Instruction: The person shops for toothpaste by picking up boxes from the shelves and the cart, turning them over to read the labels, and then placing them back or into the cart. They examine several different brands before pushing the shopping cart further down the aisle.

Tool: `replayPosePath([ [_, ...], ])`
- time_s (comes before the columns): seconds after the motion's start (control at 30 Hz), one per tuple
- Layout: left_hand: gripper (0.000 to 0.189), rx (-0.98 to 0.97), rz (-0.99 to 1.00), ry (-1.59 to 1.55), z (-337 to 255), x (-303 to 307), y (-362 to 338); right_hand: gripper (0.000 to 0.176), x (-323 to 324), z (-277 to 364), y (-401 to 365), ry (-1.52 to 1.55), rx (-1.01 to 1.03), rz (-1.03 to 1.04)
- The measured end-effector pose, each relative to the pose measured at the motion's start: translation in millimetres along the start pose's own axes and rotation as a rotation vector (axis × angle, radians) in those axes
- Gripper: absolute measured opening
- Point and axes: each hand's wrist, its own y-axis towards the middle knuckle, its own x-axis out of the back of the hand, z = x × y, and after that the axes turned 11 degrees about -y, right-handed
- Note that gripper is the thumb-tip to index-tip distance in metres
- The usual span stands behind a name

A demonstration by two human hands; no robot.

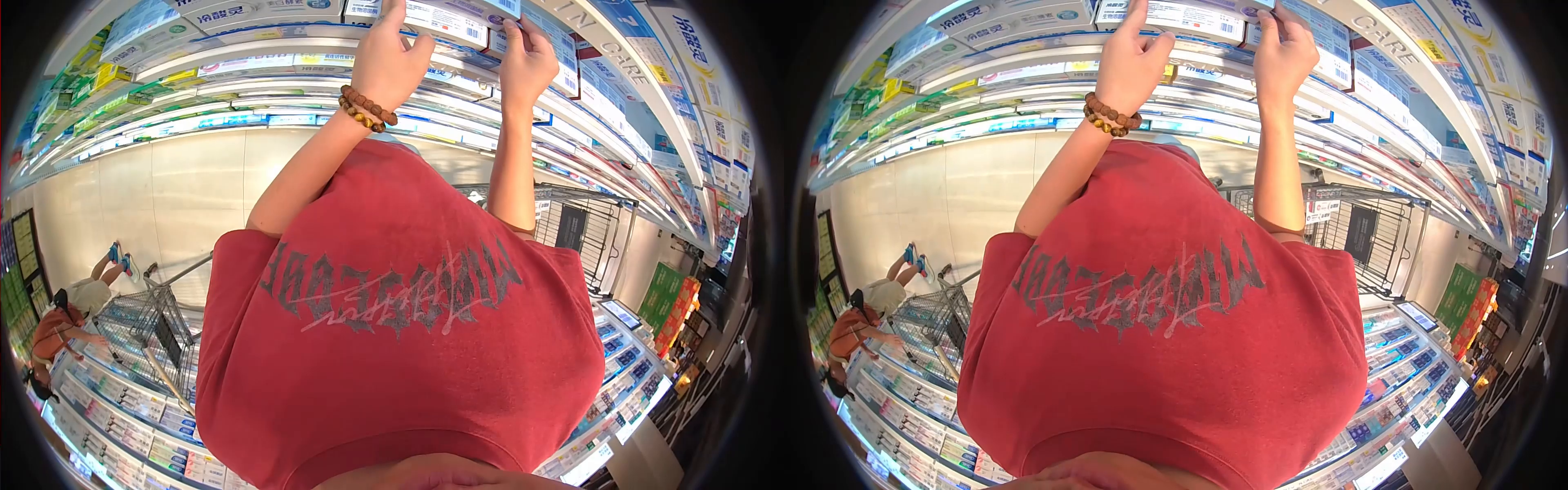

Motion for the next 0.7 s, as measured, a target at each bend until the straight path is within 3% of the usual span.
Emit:
replayPosePath([
  [0.17,0.072,0.047,0.021,-0.008,-3,2,-2,0.021,-6,-1,-1,-0.043,-0.008,0.0],
  [0.23,0.071,-0.06,-0.033,0.013,13,-1,-1,0.019,-7,2,-1,-0.055,-0.002,-0.006],
  [0.3,0.071,-0.027,-0.039,-0.002,6,1,-2,0.018,-9,2,0,-0.04,-0.002,-0.013],
  [0.37,0.071,0.143,0.005,-0.051,-7,5,-3,0.018,-11,-1,0,-0.037,0.017,-0.009],
  [0.47,0.071,0.173,-0.032,-0.216,2,1,-2,0.019,-9,5,2,-0.008,-0.016,0.026],
  [0.6,0.07,0.018,-0.062,0.124,6,5,0,0.02,-6,6,5,0.052,-0.021,0.066],
  [0.7,0.07,0.053,-0.056,0.097,2,4,-1,0.02,-6,4,7,0.043,0.012,0.06],
])
